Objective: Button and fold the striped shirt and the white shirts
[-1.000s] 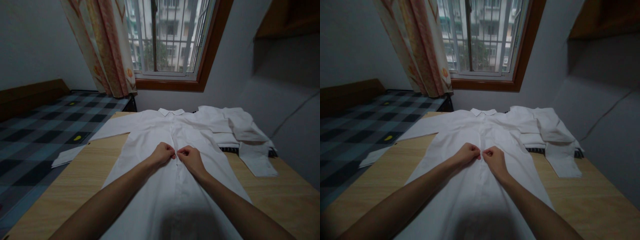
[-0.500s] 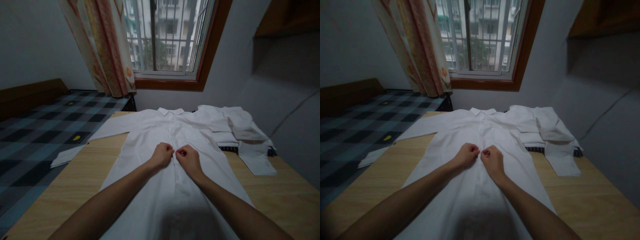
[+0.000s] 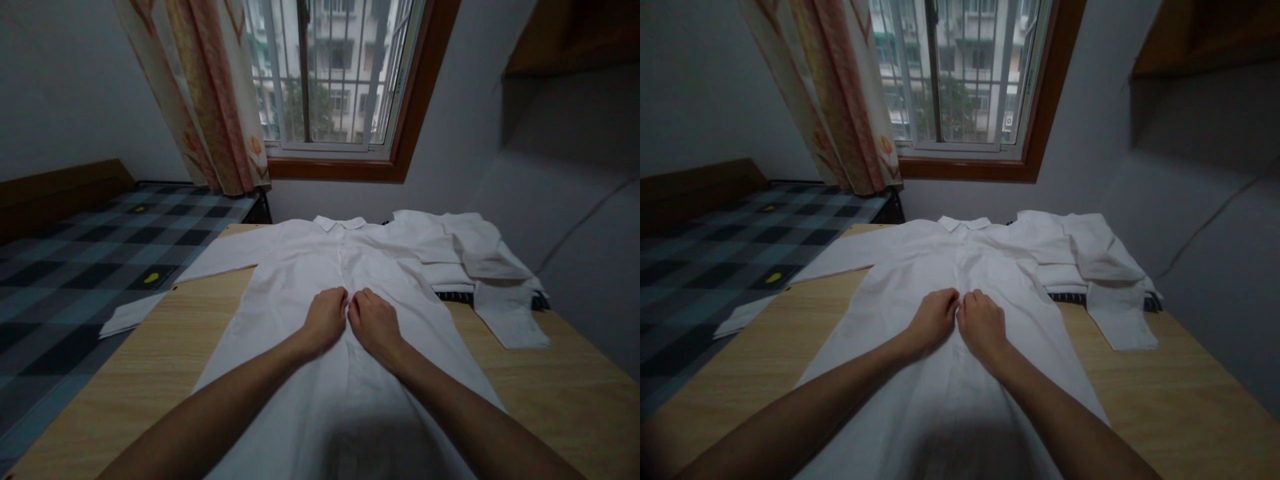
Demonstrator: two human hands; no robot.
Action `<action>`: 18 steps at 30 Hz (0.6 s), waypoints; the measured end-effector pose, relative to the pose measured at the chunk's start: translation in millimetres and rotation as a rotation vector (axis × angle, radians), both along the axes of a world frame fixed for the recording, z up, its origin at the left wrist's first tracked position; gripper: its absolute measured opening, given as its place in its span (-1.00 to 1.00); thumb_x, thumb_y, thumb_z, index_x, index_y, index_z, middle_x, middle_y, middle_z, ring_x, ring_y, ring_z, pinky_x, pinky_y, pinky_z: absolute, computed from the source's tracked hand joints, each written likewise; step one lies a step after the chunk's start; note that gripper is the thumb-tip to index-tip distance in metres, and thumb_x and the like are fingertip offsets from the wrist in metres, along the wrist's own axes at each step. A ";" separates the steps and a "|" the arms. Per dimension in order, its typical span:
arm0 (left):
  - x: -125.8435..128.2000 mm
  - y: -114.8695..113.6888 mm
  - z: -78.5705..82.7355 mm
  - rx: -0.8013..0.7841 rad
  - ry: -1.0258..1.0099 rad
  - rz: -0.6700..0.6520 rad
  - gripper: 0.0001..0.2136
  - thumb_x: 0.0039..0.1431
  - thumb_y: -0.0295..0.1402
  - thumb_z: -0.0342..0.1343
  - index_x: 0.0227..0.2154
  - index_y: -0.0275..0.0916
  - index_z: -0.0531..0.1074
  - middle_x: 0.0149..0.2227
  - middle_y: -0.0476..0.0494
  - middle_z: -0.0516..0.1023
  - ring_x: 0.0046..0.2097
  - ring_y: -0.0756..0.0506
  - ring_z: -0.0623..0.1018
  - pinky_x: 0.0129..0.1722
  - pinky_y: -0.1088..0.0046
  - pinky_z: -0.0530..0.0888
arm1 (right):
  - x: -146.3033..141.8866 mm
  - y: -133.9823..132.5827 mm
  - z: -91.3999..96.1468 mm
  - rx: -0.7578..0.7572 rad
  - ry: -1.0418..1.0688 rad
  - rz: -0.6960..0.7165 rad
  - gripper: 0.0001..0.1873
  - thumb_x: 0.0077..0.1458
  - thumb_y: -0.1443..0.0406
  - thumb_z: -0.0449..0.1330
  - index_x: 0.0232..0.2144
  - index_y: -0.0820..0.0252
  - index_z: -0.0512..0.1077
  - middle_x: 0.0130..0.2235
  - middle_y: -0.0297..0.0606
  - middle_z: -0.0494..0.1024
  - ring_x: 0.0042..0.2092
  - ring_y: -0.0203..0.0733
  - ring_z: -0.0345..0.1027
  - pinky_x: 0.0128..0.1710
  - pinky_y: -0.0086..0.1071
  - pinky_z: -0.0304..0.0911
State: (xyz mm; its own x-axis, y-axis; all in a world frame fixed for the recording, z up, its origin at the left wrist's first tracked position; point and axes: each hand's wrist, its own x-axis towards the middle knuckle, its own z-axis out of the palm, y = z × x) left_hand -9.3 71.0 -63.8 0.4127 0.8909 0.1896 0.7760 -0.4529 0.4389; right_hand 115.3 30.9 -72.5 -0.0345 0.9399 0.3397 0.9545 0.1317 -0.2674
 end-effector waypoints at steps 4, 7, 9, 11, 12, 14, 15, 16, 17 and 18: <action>-4.3 3.8 3.1 -0.048 0.035 -0.035 -0.83 0.20 -0.46 -0.03 -0.34 -0.24 0.47 -0.35 -0.15 0.55 -0.29 -0.11 0.50 -0.29 0.42 0.31 | 10.6 8.7 -6.1 -0.057 0.197 0.063 -0.83 0.19 0.36 0.02 -0.42 0.17 0.36 -0.33 -0.27 0.47 -0.31 -0.23 0.32 -0.29 -0.40 0.10; -7.4 5.6 3.8 0.009 0.116 -0.041 -0.82 0.24 -0.38 -0.04 -0.31 -0.21 0.47 -0.28 -0.15 0.53 -0.27 -0.13 0.51 -0.30 0.40 0.32 | 20.0 18.4 -14.6 -0.105 0.370 0.171 -0.85 0.16 0.36 0.04 -0.43 0.18 0.37 -0.36 -0.29 0.47 -0.29 -0.24 0.31 -0.26 -0.41 0.14; -8.1 6.1 2.0 0.062 0.172 -0.041 -0.80 0.28 -0.32 -0.08 -0.27 -0.20 0.46 -0.23 -0.15 0.50 -0.27 -0.13 0.51 -0.30 0.39 0.33 | 24.2 24.2 -18.8 -0.108 0.435 0.192 -0.85 0.15 0.33 0.06 -0.45 0.19 0.38 -0.37 -0.29 0.47 -0.29 -0.23 0.31 -0.25 -0.39 0.17; -8.6 6.6 0.0 0.089 0.194 -0.030 -0.79 0.29 -0.29 -0.09 -0.24 -0.19 0.43 -0.20 -0.15 0.47 -0.27 -0.12 0.50 -0.29 0.39 0.35 | 27.3 27.5 -19.7 -0.076 0.443 0.159 -0.85 0.14 0.31 0.08 -0.45 0.19 0.39 -0.37 -0.27 0.48 -0.29 -0.20 0.31 -0.23 -0.36 0.19; -9.3 6.6 -0.5 0.100 0.186 -0.024 -0.80 0.29 -0.29 -0.09 -0.22 -0.20 0.41 -0.20 -0.14 0.47 -0.26 -0.11 0.49 -0.28 0.39 0.36 | 28.8 27.4 -18.7 -0.058 0.435 0.145 -0.86 0.13 0.30 0.09 -0.45 0.19 0.40 -0.37 -0.25 0.48 -0.27 -0.18 0.32 -0.21 -0.33 0.20; -12.9 4.5 0.8 0.130 0.143 -0.031 -0.82 0.29 -0.31 -0.08 -0.20 -0.22 0.39 -0.19 -0.15 0.46 -0.22 -0.11 0.48 -0.24 0.38 0.37 | 32.5 21.0 -14.1 -0.038 0.422 0.152 -0.88 0.12 0.31 0.10 -0.40 0.19 0.43 -0.33 -0.22 0.51 -0.23 -0.15 0.34 -0.16 -0.29 0.24; -16.2 1.8 2.7 0.149 0.122 -0.054 -0.82 0.28 -0.33 -0.08 -0.19 -0.23 0.39 -0.19 -0.16 0.46 -0.19 -0.12 0.47 -0.21 0.38 0.37 | 34.5 13.9 -11.1 -0.034 0.415 0.168 -0.88 0.12 0.31 0.10 -0.34 0.20 0.44 -0.28 -0.20 0.52 -0.19 -0.13 0.36 -0.13 -0.27 0.25; -20.6 -2.5 5.3 0.169 0.106 -0.096 -0.83 0.27 -0.33 -0.06 -0.20 -0.24 0.39 -0.18 -0.17 0.47 -0.17 -0.13 0.45 -0.18 0.36 0.37 | 36.6 3.8 -8.2 -0.027 0.397 0.188 -0.83 0.13 0.29 0.10 -0.25 0.20 0.45 -0.21 -0.17 0.53 -0.14 -0.11 0.37 -0.09 -0.24 0.26; -26.1 -8.4 8.2 0.186 0.097 -0.153 -0.83 0.26 -0.33 -0.05 -0.21 -0.25 0.39 -0.18 -0.18 0.47 -0.14 -0.14 0.44 -0.15 0.34 0.36 | 38.4 -9.3 -5.6 -0.013 0.357 0.212 -0.75 0.15 0.27 0.10 -0.14 0.22 0.43 -0.13 -0.12 0.53 -0.08 -0.08 0.37 -0.05 -0.20 0.27; -32.4 -15.9 11.1 0.196 0.094 -0.226 -0.83 0.25 -0.31 -0.03 -0.22 -0.25 0.40 -0.17 -0.19 0.48 -0.12 -0.15 0.44 -0.12 0.32 0.35 | 39.9 -25.0 -4.0 0.014 0.289 0.242 -0.66 0.16 0.23 0.10 -0.04 0.23 0.40 -0.03 -0.07 0.50 0.00 -0.03 0.35 0.00 -0.15 0.25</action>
State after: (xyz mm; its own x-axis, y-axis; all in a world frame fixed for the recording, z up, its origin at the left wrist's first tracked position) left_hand -41.7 55.1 -52.7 0.6203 0.7248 0.2999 0.6791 -0.6876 0.2571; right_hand 155.1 5.8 -76.4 -0.1559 0.9113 0.3811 0.7806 0.3501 -0.5178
